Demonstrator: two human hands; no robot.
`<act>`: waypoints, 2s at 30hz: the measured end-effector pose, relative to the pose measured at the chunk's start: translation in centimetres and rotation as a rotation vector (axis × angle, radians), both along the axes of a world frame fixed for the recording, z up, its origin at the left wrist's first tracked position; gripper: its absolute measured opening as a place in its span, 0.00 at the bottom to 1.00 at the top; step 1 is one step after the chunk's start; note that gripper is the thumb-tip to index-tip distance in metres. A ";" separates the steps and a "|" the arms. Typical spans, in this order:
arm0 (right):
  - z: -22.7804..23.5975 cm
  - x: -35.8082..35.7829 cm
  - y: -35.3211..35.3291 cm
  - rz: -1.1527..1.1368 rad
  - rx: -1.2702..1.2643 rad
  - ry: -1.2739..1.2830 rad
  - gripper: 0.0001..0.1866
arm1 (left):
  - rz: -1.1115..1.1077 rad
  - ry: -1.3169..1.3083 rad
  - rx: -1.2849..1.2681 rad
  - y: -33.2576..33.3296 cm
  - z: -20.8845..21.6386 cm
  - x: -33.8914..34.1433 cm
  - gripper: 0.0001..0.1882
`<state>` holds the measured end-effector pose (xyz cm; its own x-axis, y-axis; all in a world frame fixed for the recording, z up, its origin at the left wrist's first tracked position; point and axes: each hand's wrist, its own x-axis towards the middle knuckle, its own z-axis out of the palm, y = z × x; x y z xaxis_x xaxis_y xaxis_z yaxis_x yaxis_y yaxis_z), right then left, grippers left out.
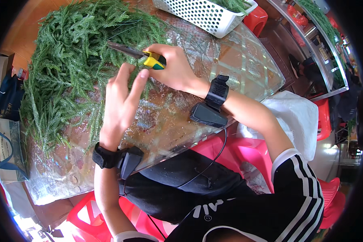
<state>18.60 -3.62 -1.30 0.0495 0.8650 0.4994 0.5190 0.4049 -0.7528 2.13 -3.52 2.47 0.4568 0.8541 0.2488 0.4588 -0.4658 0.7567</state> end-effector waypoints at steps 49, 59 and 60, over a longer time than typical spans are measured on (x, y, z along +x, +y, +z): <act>-0.5 0.3 0.5 0.016 0.220 -0.117 0.18 | -0.026 0.012 0.370 1.9 -2.4 -0.5 0.09; 0.0 0.3 0.2 0.000 0.297 -0.252 0.17 | -0.024 -0.031 0.392 1.7 -2.1 -0.6 0.09; -0.1 0.3 0.3 0.008 0.305 -0.214 0.16 | -0.022 -0.036 0.392 1.7 -2.1 -0.6 0.08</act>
